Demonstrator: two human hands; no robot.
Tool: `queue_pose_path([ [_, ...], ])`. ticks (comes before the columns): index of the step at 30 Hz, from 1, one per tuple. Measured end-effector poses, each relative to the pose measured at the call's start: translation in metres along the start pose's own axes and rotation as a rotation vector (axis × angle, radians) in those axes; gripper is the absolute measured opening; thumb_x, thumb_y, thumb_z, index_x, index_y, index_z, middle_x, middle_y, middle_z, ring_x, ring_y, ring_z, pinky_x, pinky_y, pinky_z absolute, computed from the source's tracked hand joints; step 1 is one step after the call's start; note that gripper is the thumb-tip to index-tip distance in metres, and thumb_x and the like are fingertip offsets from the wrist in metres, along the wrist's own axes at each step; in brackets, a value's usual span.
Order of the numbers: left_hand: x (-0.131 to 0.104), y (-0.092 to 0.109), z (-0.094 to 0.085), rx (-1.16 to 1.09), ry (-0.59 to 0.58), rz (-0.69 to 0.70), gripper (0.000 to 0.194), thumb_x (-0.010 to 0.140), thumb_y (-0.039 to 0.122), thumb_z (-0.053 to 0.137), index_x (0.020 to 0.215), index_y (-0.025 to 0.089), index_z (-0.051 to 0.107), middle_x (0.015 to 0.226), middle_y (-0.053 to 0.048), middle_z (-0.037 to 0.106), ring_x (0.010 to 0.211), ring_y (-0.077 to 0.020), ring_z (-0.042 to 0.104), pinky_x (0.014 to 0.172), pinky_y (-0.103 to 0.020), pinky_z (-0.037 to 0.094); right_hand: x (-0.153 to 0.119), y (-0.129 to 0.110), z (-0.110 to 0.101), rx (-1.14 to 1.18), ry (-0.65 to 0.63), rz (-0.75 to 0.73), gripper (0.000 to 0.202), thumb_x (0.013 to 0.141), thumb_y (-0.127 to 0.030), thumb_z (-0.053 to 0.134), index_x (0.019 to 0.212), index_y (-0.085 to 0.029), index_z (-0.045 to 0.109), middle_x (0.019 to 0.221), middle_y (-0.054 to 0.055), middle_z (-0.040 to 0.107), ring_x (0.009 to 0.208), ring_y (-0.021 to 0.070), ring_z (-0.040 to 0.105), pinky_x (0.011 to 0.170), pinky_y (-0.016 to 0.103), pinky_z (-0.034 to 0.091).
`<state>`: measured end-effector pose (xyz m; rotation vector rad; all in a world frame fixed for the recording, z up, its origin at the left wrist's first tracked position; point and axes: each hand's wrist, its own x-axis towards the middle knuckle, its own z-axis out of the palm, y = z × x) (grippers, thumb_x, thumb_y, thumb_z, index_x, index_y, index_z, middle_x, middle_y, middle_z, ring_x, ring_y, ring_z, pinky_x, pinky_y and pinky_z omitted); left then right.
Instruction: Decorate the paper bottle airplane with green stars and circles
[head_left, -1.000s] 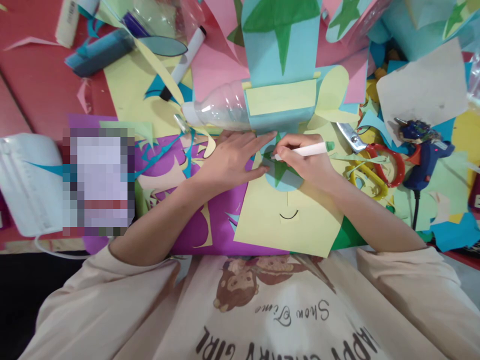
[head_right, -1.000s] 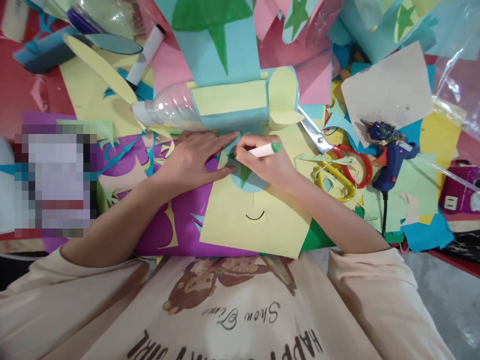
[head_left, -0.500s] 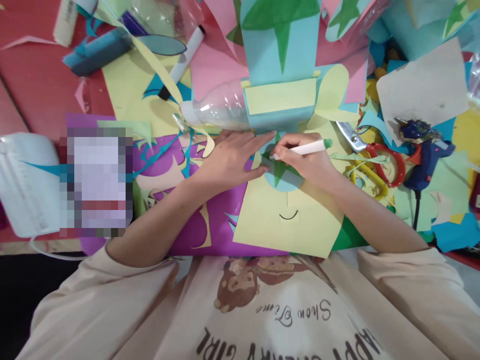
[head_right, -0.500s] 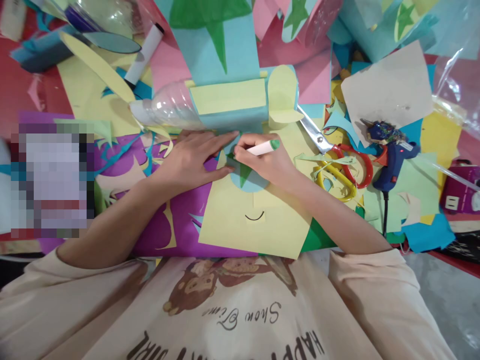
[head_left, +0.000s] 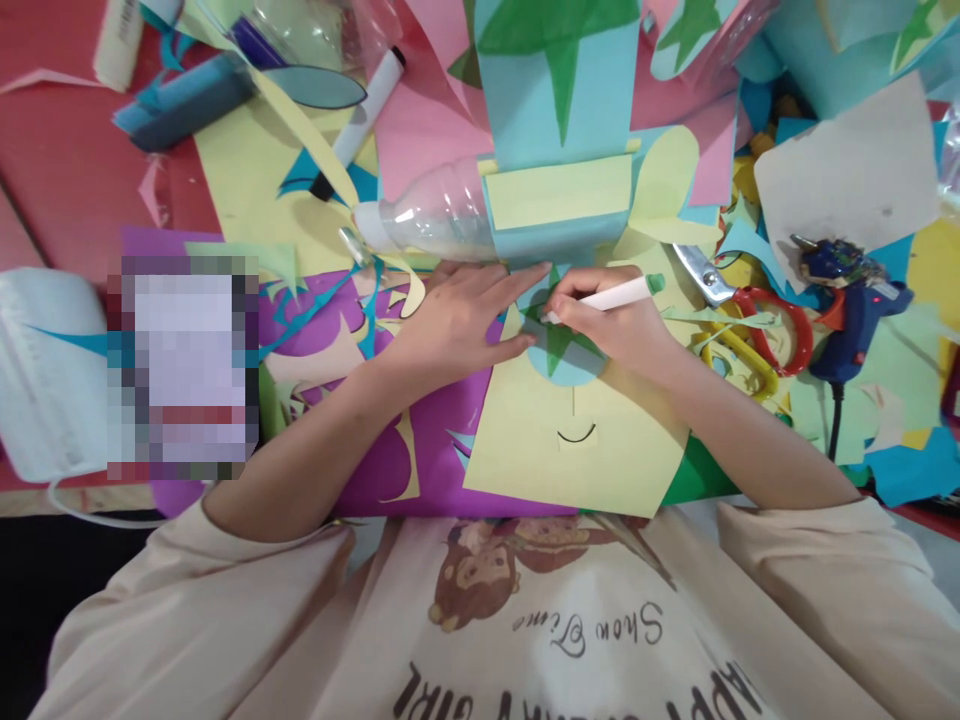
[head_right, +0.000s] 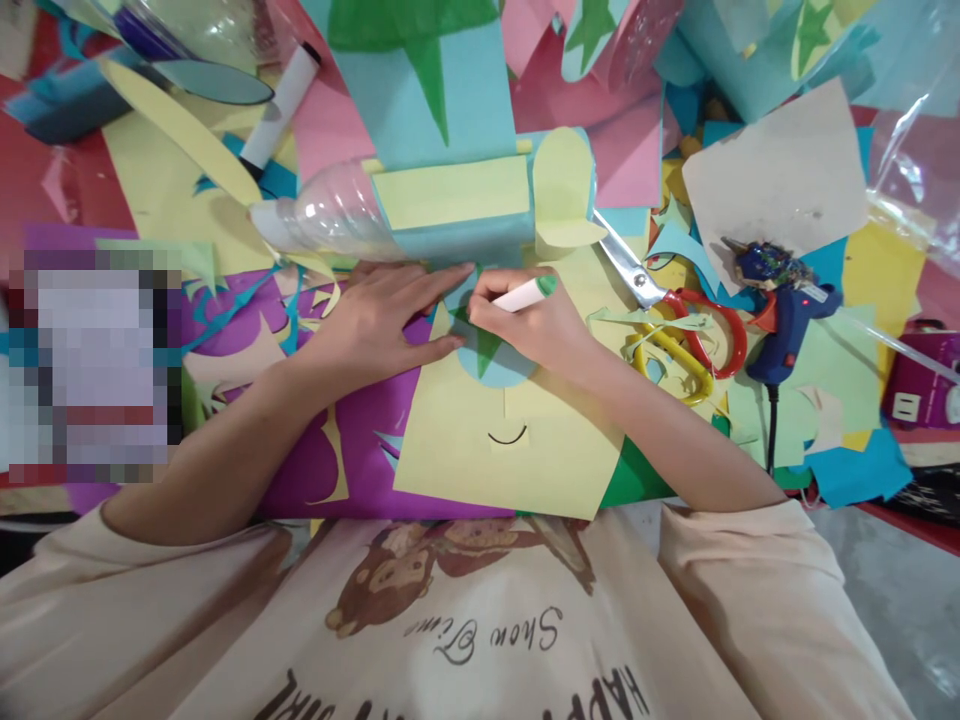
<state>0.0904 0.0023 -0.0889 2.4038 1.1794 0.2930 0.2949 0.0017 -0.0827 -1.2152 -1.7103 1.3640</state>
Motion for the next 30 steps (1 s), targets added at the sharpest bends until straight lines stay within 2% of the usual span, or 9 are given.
queue_pose_path([
  [8, -0.0001, -0.0014, 0.0009, 0.009, -0.004, 0.004, 0.057, 0.090, 0.043, 0.051, 0.142, 0.020, 0.046, 0.099, -0.008, 0.063, 0.097, -0.0266, 0.059, 0.090, -0.040, 0.042, -0.0005, 0.0014, 0.0000, -0.025, 0.033, -0.067, 0.020, 0.083, -0.021, 0.057, 0.063, -0.018, 0.054, 0.057, -0.004, 0.049, 0.055, 0.0082, 0.042, 0.054, 0.025, 0.033],
  [13, -0.0003, -0.0024, 0.0015, 0.019, -0.004, 0.006, 0.058, 0.088, 0.043, 0.054, 0.141, 0.021, 0.047, 0.098, -0.008, 0.064, 0.096, -0.0264, 0.059, 0.090, -0.040, 0.043, -0.0011, 0.0019, 0.0000, 0.027, 0.082, -0.016, 0.017, 0.083, -0.020, 0.056, 0.067, -0.019, 0.055, 0.060, -0.003, 0.053, 0.055, 0.0084, 0.045, 0.052, 0.024, 0.035],
  [26, 0.0001, -0.0001, 0.0007, 0.038, -0.002, 0.005, 0.057, 0.089, 0.042, 0.052, 0.141, 0.020, 0.047, 0.095, -0.007, 0.064, 0.093, -0.0242, 0.059, 0.088, -0.038, 0.043, -0.0006, -0.0022, -0.0006, -0.041, 0.019, -0.015, 0.020, 0.079, -0.016, 0.057, 0.060, -0.018, 0.054, 0.056, -0.004, 0.050, 0.054, 0.0078, 0.039, 0.052, 0.025, 0.030],
  [30, 0.0004, -0.0001, 0.0009, 0.045, -0.003, 0.008, 0.057, 0.089, 0.043, 0.052, 0.141, 0.020, 0.048, 0.095, -0.007, 0.064, 0.092, -0.0242, 0.060, 0.087, -0.038, 0.043, 0.0000, -0.0005, -0.0010, 0.029, 0.010, 0.020, 0.018, 0.078, -0.013, 0.056, 0.060, -0.017, 0.054, 0.057, -0.004, 0.052, 0.053, 0.0075, 0.041, 0.050, 0.025, 0.031],
])
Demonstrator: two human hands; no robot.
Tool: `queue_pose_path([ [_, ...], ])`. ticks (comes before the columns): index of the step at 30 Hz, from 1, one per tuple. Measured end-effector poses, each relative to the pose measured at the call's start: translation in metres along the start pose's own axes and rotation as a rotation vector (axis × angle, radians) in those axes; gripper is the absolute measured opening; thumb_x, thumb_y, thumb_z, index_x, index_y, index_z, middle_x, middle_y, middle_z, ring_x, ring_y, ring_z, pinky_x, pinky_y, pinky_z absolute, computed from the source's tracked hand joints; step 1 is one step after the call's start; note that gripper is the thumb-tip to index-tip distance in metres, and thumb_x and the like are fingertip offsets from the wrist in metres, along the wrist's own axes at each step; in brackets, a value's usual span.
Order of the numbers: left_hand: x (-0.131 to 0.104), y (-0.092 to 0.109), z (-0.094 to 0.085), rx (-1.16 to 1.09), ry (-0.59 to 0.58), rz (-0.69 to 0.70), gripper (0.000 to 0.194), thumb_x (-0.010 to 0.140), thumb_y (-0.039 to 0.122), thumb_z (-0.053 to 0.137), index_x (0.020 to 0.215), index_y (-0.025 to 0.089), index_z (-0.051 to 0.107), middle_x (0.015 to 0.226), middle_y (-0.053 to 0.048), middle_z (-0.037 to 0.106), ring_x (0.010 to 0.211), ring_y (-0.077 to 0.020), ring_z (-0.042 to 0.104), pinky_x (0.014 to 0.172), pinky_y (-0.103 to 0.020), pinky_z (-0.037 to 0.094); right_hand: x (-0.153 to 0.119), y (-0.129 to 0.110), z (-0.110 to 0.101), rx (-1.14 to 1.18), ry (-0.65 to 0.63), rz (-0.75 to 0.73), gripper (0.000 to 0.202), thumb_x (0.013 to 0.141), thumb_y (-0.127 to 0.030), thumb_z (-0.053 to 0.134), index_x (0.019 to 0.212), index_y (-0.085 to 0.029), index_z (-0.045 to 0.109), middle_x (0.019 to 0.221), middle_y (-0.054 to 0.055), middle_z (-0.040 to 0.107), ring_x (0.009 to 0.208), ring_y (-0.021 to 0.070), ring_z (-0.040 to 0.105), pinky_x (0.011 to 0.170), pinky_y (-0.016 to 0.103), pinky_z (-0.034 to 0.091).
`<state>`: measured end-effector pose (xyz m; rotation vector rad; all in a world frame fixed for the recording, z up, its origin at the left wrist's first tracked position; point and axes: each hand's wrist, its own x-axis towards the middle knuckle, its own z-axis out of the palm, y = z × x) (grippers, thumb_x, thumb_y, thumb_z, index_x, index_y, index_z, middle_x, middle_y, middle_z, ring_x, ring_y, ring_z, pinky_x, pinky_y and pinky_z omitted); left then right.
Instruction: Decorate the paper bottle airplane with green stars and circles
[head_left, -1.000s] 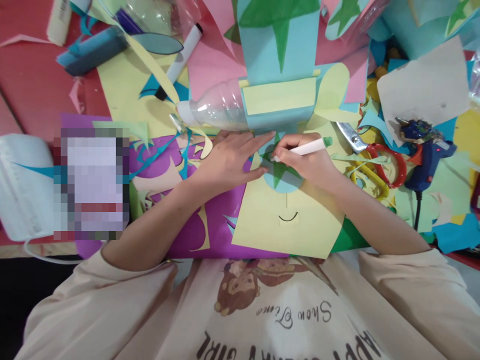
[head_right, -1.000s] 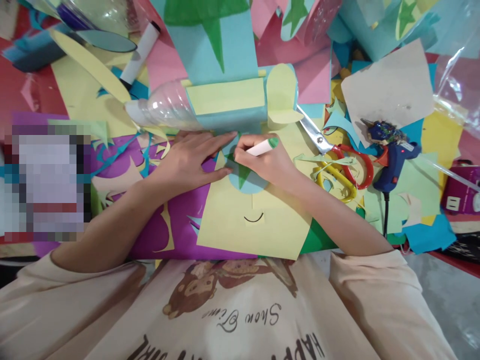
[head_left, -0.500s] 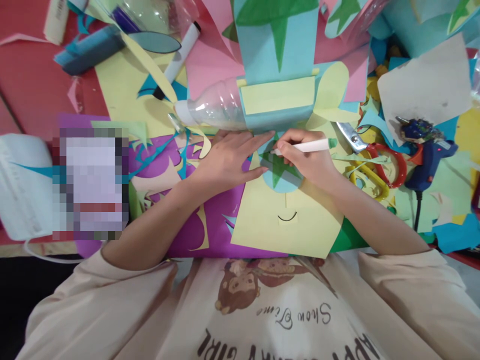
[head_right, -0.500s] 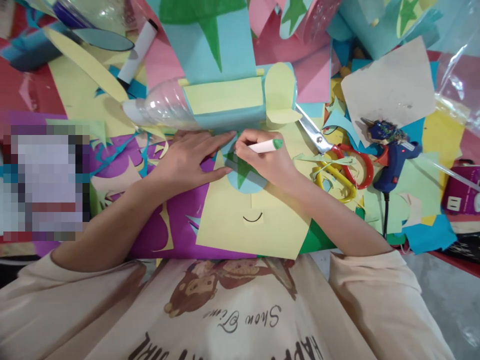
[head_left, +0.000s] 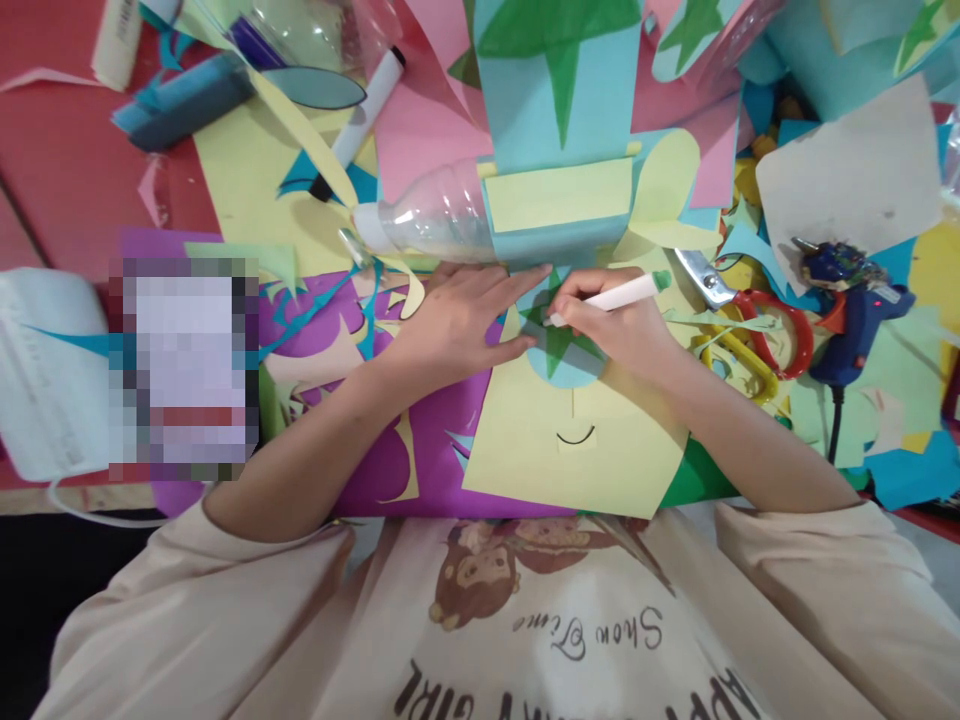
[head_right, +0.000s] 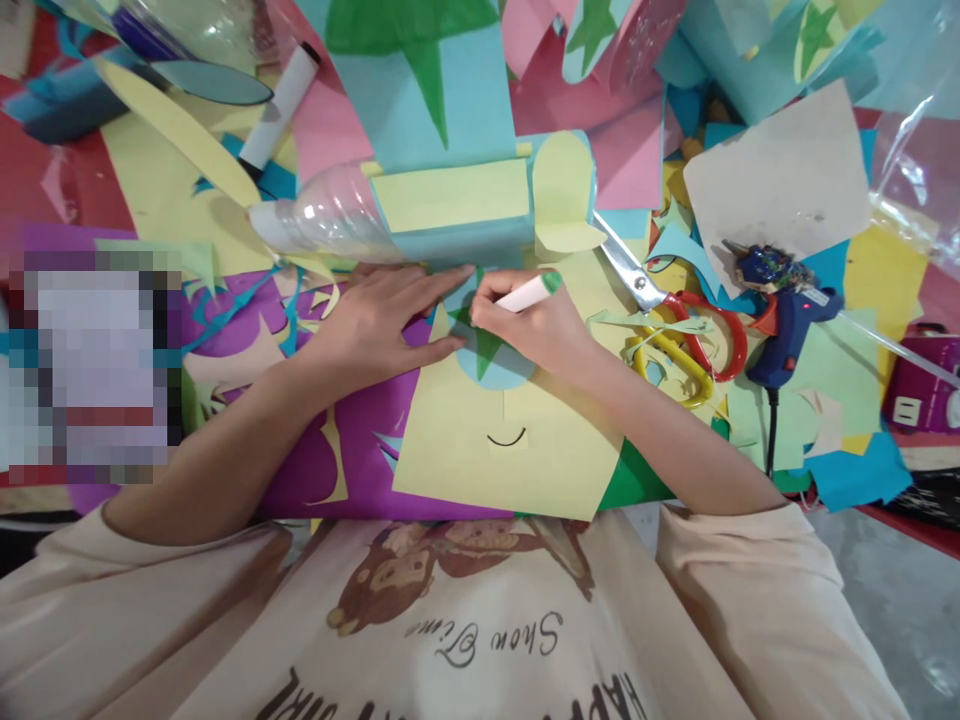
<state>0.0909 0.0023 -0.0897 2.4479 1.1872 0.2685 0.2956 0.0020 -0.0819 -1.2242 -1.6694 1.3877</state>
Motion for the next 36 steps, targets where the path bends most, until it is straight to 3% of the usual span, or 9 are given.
queue_pose_path([
  [12, -0.0017, -0.0021, 0.0029, 0.005, 0.030, 0.034, 0.056, 0.091, 0.043, 0.050, 0.141, 0.018, 0.047, 0.097, -0.008, 0.064, 0.096, -0.0246, 0.060, 0.088, -0.036, 0.043, -0.0014, 0.0012, 0.0002, 0.001, 0.001, -0.077, 0.021, 0.084, -0.022, 0.059, 0.064, -0.017, 0.056, 0.057, -0.004, 0.051, 0.053, 0.0064, 0.042, 0.052, 0.023, 0.034],
  [19, -0.0015, -0.0033, 0.0038, -0.006, 0.021, 0.038, 0.057, 0.091, 0.044, 0.050, 0.141, 0.018, 0.047, 0.100, -0.008, 0.064, 0.097, -0.0259, 0.059, 0.090, -0.038, 0.043, -0.0045, 0.0019, 0.0000, 0.014, 0.112, -0.082, 0.019, 0.082, -0.018, 0.058, 0.064, -0.018, 0.057, 0.056, -0.004, 0.053, 0.051, 0.0066, 0.044, 0.049, 0.023, 0.034],
  [36, -0.0010, -0.0011, 0.0015, 0.008, 0.020, 0.031, 0.055, 0.091, 0.041, 0.049, 0.141, 0.017, 0.048, 0.095, -0.007, 0.063, 0.092, -0.0230, 0.058, 0.089, -0.036, 0.044, -0.0034, -0.0028, -0.0017, -0.147, -0.003, -0.009, 0.018, 0.078, -0.017, 0.059, 0.060, -0.016, 0.057, 0.056, -0.003, 0.053, 0.054, 0.0083, 0.041, 0.052, 0.025, 0.032],
])
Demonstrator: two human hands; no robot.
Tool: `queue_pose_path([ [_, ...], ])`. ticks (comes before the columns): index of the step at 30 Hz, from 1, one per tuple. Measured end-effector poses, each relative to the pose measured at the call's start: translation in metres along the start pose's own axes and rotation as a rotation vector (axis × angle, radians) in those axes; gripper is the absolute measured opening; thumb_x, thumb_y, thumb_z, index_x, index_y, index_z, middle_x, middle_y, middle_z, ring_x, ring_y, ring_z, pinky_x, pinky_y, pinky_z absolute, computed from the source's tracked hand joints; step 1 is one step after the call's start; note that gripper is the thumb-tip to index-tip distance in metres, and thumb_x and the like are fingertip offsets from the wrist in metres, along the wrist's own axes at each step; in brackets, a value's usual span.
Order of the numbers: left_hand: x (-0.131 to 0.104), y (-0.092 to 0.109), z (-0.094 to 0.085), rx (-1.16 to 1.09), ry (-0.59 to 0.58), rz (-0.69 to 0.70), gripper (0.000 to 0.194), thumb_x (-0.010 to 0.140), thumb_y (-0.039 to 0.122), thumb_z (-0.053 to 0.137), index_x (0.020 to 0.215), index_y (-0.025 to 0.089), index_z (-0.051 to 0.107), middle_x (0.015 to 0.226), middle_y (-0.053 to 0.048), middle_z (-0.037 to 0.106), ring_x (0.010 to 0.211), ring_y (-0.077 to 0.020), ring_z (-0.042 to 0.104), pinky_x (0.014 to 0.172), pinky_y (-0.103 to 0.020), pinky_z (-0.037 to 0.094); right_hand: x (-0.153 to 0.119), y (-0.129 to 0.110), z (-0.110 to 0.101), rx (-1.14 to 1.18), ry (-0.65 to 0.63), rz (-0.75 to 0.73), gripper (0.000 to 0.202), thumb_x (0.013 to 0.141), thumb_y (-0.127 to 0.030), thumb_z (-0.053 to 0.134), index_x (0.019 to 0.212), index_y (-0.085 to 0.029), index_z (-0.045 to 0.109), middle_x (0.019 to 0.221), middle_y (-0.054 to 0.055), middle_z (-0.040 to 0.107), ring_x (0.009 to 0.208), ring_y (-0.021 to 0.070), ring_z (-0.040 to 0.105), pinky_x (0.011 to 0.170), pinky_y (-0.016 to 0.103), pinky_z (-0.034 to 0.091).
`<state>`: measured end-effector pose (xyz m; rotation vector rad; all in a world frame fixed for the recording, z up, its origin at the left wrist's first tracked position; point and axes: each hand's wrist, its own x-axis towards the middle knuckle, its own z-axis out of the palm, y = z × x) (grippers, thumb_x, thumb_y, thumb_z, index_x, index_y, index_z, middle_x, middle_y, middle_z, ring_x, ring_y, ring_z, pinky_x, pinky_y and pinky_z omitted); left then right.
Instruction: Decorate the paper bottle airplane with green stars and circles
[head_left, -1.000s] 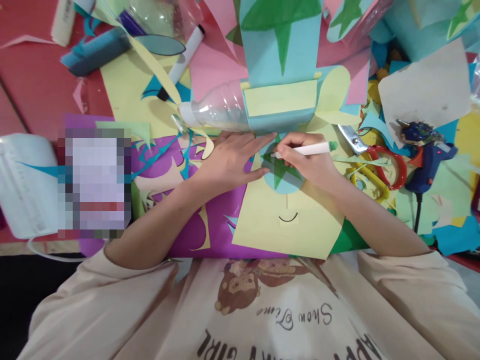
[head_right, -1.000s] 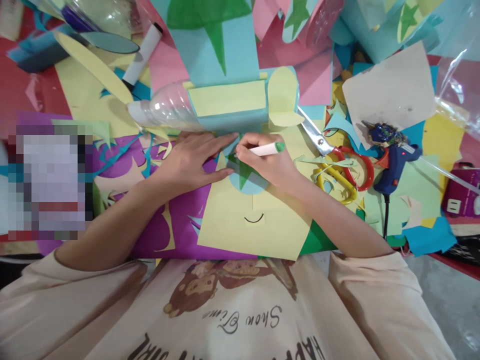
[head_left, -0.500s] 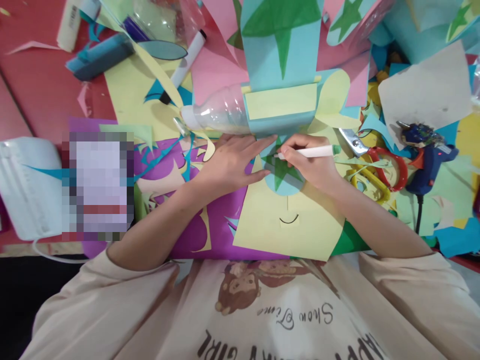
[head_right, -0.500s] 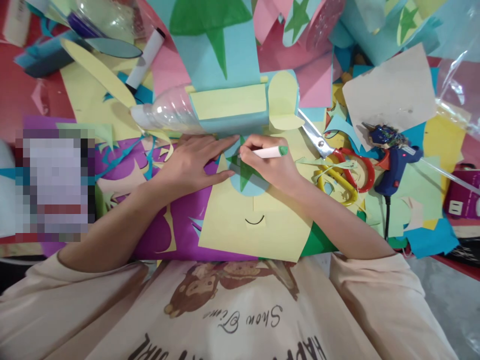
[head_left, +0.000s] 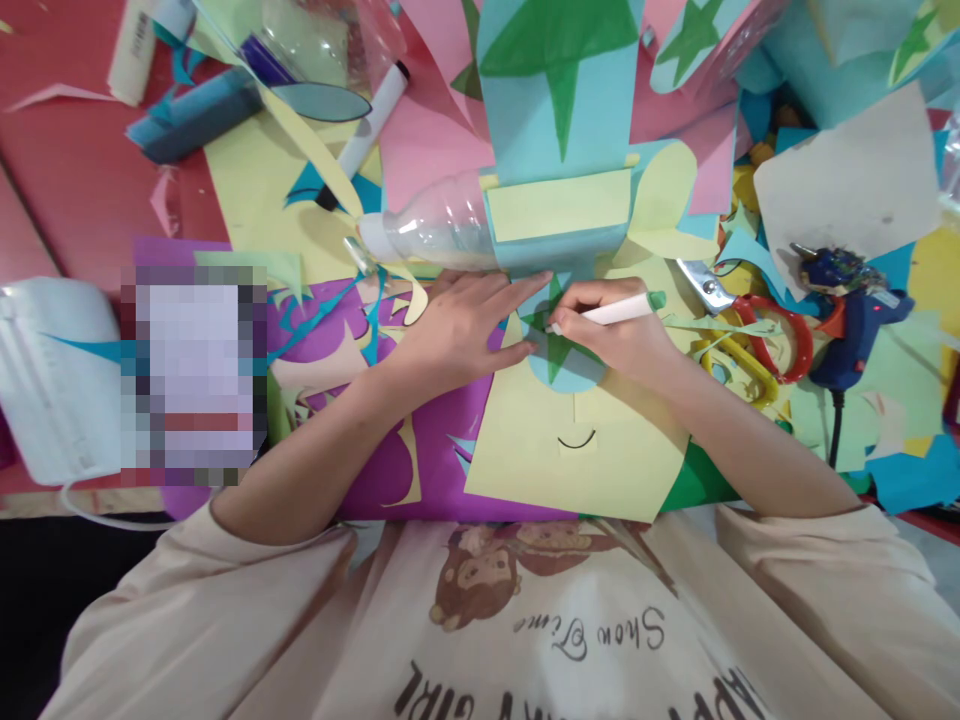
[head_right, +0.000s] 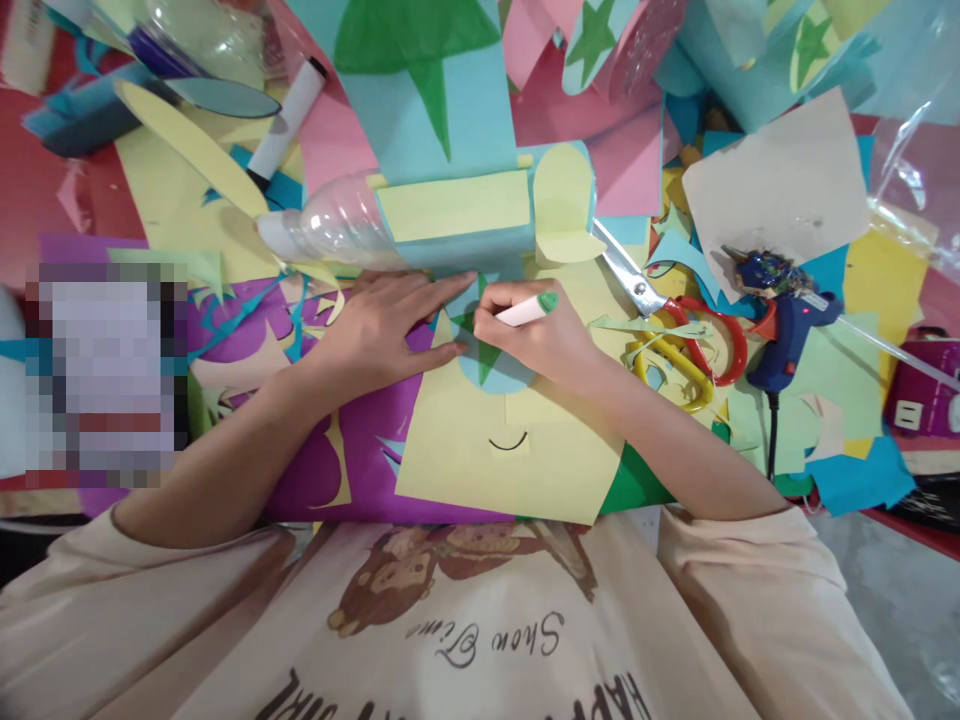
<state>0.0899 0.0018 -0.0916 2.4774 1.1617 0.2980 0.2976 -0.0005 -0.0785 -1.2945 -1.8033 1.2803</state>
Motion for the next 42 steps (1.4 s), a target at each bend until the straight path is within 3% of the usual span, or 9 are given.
queue_pose_path([
  [15, -0.0003, -0.0008, 0.0007, -0.040, -0.002, -0.010, 0.056, 0.091, 0.044, 0.051, 0.141, 0.018, 0.048, 0.092, -0.006, 0.061, 0.090, -0.0235, 0.057, 0.089, -0.038, 0.043, -0.0003, -0.0017, 0.0004, 0.054, 0.059, 0.011, 0.019, 0.079, -0.019, 0.055, 0.061, -0.017, 0.054, 0.054, -0.004, 0.047, 0.052, 0.0069, 0.037, 0.050, 0.024, 0.030],
  [24, 0.0001, -0.0007, -0.0010, -0.046, -0.018, -0.013, 0.057, 0.090, 0.042, 0.052, 0.141, 0.017, 0.048, 0.095, -0.008, 0.062, 0.091, -0.0253, 0.058, 0.088, -0.040, 0.044, -0.0002, 0.0001, 0.0017, 0.036, 0.111, -0.018, 0.017, 0.082, -0.023, 0.055, 0.065, -0.017, 0.056, 0.056, -0.004, 0.051, 0.053, 0.0078, 0.042, 0.052, 0.024, 0.032],
  [42, 0.0002, -0.0002, -0.0004, -0.022, 0.002, 0.005, 0.055, 0.090, 0.039, 0.053, 0.140, 0.015, 0.049, 0.094, -0.008, 0.063, 0.090, -0.0237, 0.058, 0.087, -0.037, 0.044, -0.0006, -0.0017, 0.0009, 0.022, 0.023, 0.047, 0.019, 0.077, -0.017, 0.059, 0.058, -0.017, 0.055, 0.055, -0.003, 0.050, 0.054, 0.0084, 0.038, 0.052, 0.025, 0.030],
])
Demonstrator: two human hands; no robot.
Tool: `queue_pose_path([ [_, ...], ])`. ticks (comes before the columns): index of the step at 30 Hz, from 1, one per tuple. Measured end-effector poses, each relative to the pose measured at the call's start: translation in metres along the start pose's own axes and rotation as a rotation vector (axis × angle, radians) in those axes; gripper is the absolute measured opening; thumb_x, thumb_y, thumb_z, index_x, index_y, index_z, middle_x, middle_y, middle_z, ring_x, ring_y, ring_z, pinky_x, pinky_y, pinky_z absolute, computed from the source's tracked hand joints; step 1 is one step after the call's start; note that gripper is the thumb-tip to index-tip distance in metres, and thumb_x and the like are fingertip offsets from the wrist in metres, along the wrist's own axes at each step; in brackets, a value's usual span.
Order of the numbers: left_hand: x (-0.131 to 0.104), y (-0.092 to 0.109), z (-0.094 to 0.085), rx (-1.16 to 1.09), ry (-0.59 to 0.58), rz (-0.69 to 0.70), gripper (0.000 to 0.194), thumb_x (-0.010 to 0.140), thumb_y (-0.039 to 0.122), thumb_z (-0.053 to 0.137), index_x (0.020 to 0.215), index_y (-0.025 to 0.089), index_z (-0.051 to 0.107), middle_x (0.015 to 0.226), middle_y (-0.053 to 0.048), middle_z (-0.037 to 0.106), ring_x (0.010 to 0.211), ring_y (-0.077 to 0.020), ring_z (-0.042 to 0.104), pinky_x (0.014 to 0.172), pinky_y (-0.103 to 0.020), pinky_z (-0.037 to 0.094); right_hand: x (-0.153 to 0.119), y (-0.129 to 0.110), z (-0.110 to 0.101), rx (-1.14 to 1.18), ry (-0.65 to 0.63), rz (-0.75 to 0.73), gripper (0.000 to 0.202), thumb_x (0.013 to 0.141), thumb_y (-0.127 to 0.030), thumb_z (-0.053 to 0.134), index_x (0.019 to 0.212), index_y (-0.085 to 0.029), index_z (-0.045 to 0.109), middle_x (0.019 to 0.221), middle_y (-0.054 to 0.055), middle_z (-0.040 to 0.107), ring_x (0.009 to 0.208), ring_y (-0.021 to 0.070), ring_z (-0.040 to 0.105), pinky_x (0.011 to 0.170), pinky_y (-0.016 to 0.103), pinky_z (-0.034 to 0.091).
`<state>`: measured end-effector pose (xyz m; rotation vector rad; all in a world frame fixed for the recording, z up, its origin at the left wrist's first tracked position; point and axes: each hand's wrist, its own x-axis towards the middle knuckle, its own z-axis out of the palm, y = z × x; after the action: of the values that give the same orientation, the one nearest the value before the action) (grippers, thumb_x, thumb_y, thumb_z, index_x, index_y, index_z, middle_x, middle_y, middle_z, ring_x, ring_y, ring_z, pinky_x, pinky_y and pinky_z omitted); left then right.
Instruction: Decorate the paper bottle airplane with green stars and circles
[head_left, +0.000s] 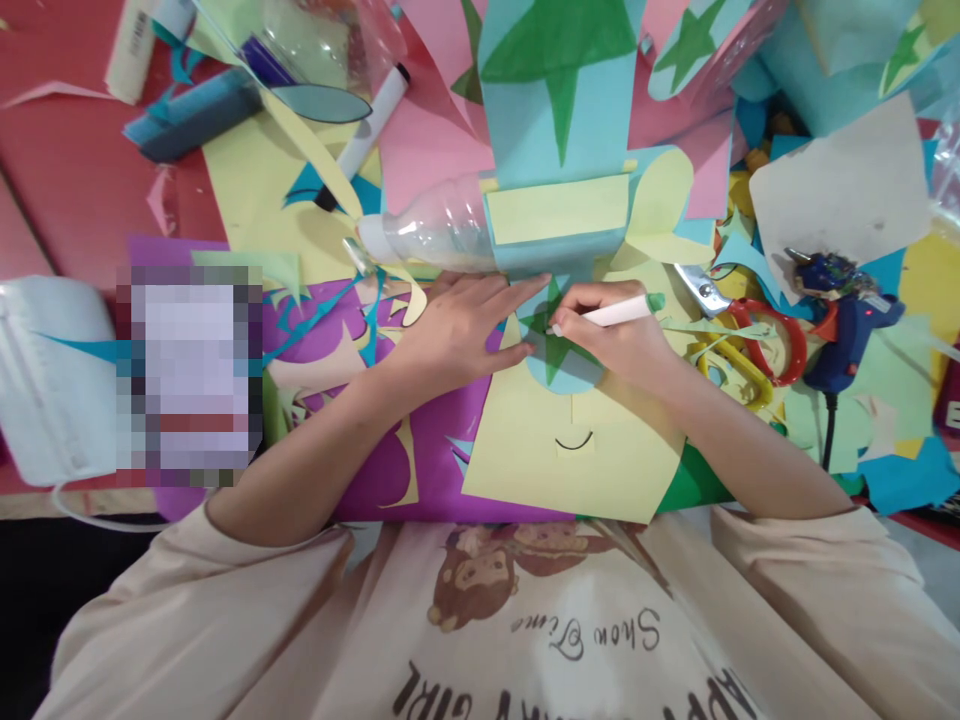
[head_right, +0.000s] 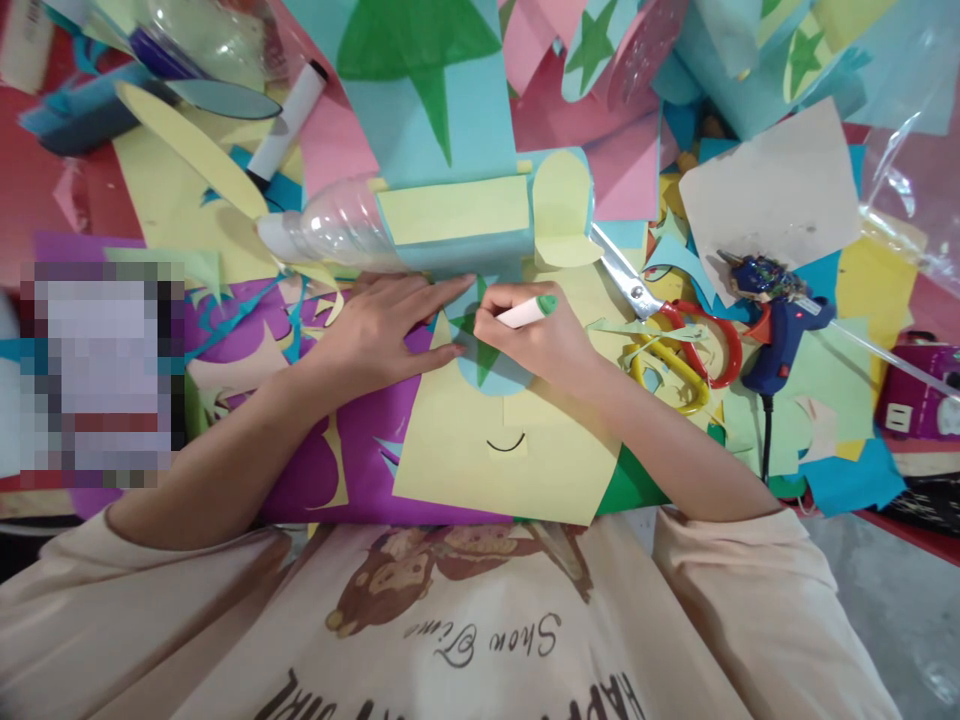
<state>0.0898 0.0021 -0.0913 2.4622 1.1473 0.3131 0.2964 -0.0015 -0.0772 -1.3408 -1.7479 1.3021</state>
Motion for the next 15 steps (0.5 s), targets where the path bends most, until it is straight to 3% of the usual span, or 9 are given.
queue_pose_path([
  [15, -0.0005, -0.0013, 0.0010, -0.003, 0.001, -0.017, 0.057, 0.089, 0.044, 0.051, 0.140, 0.019, 0.048, 0.094, -0.006, 0.062, 0.090, -0.0231, 0.058, 0.087, -0.036, 0.044, -0.0001, -0.0004, 0.0003, 0.023, 0.050, 0.016, 0.020, 0.077, -0.017, 0.055, 0.058, -0.018, 0.050, 0.055, -0.003, 0.048, 0.054, 0.0086, 0.037, 0.051, 0.026, 0.029],
])
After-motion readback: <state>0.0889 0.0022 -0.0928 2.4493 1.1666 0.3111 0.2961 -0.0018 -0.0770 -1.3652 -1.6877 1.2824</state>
